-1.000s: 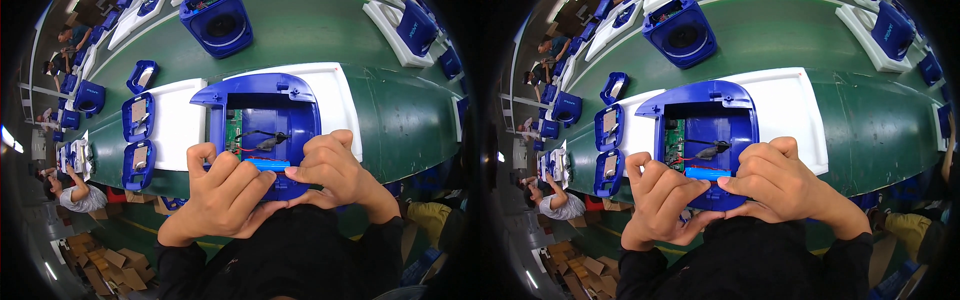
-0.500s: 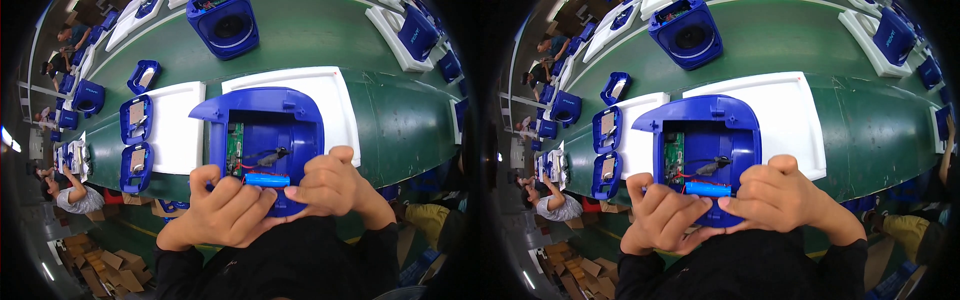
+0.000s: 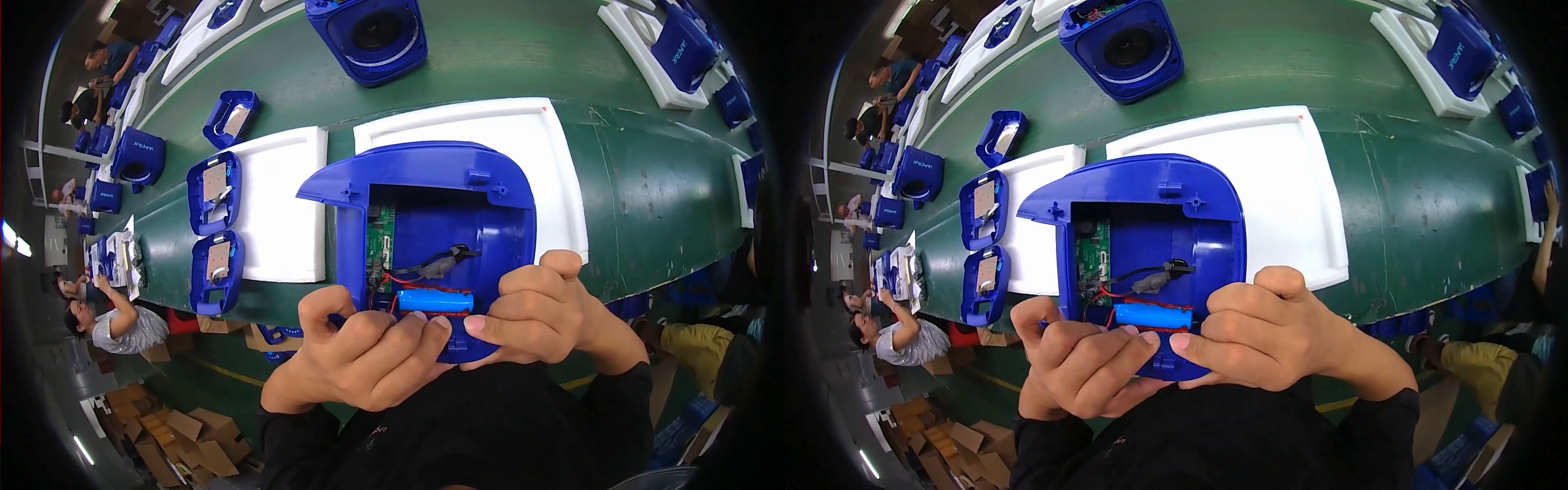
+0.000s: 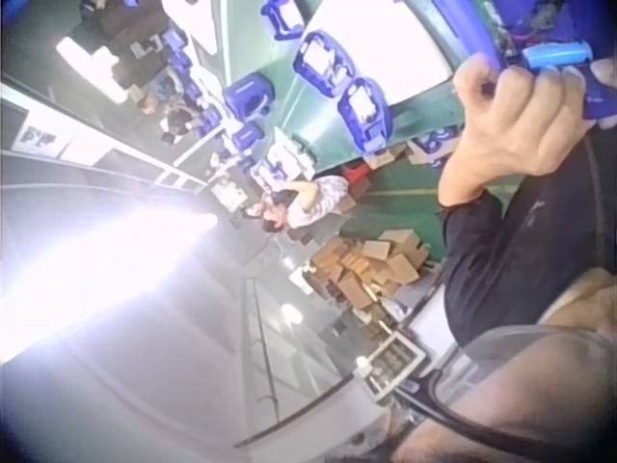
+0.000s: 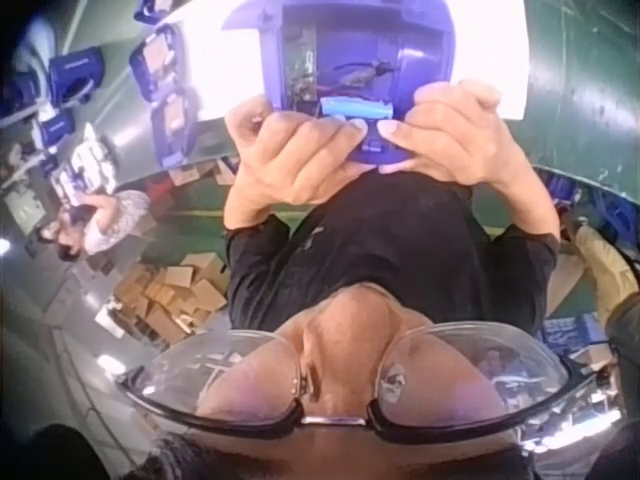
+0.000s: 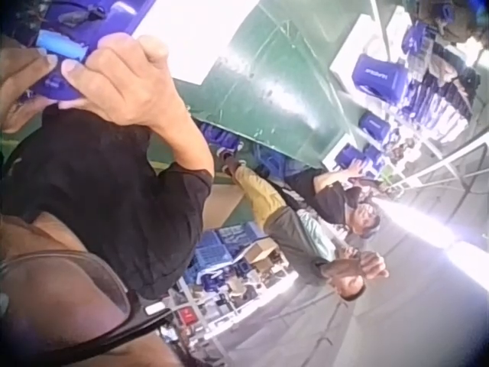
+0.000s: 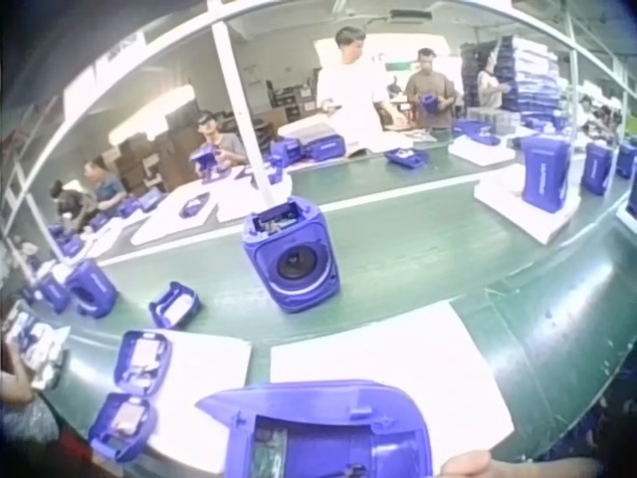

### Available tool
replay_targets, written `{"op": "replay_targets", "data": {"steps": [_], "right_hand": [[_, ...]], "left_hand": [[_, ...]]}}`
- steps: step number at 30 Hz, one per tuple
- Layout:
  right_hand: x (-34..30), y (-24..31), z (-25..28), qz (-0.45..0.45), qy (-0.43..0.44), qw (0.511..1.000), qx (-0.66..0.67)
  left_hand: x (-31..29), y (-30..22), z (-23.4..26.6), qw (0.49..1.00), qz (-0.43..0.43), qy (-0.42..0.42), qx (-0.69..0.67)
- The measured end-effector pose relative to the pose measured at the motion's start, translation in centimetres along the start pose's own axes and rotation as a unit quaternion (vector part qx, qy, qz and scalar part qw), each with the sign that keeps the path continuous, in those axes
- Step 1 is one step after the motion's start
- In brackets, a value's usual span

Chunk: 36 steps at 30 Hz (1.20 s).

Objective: The person assembles blue electronic devices by hand, connecting internal wiring and rechargeable batteries, then snapping together the plastic casing.

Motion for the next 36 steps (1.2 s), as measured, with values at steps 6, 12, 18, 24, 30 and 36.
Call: {"op": "replay_targets", "data": {"steps": [6,12,18,24,30,36], "right_hand": [[0.1,-0.7,0.1,-0.022,-0.006,1.000,0.011],[1.2,-1.3,1.9,-0.064,0.070,0.990,0.106],[5.1,-4.2,4.1,-0.198,-0.074,0.977,0.038],[6.1,-4.8,2.1,-0.236,-0.005,0.964,0.121],[7.2,-3.2,2.7,-0.237,0.020,0.966,0.099],[7.4,-3.0,2.4,-0.206,0.018,0.977,0.061]], "left_hand": [[0.7,0.3,0.2,0.999,0.002,0.033,0.011],[0.5,0.4,0.0,1.000,0.002,0.028,0.003],[-0.3,-0.6,0.8,0.999,-0.025,0.033,0.015],[-1.8,-1.1,0.5,0.999,-0.019,0.024,0.028],[-2.8,-2.0,0.2,0.998,-0.047,0.003,0.046],[-2.5,-2.1,0.2,0.998,-0.030,-0.011,0.055]]}}
Point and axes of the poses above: each hand's wrist, its own x-axis towards the middle knuckle, its own z-axis out of the back of the hand, y = z × x, the point moved 4 cm from there along x, towards the middle knuckle, and after that the axes turned 1 degree about x, right-handed, at the moved point
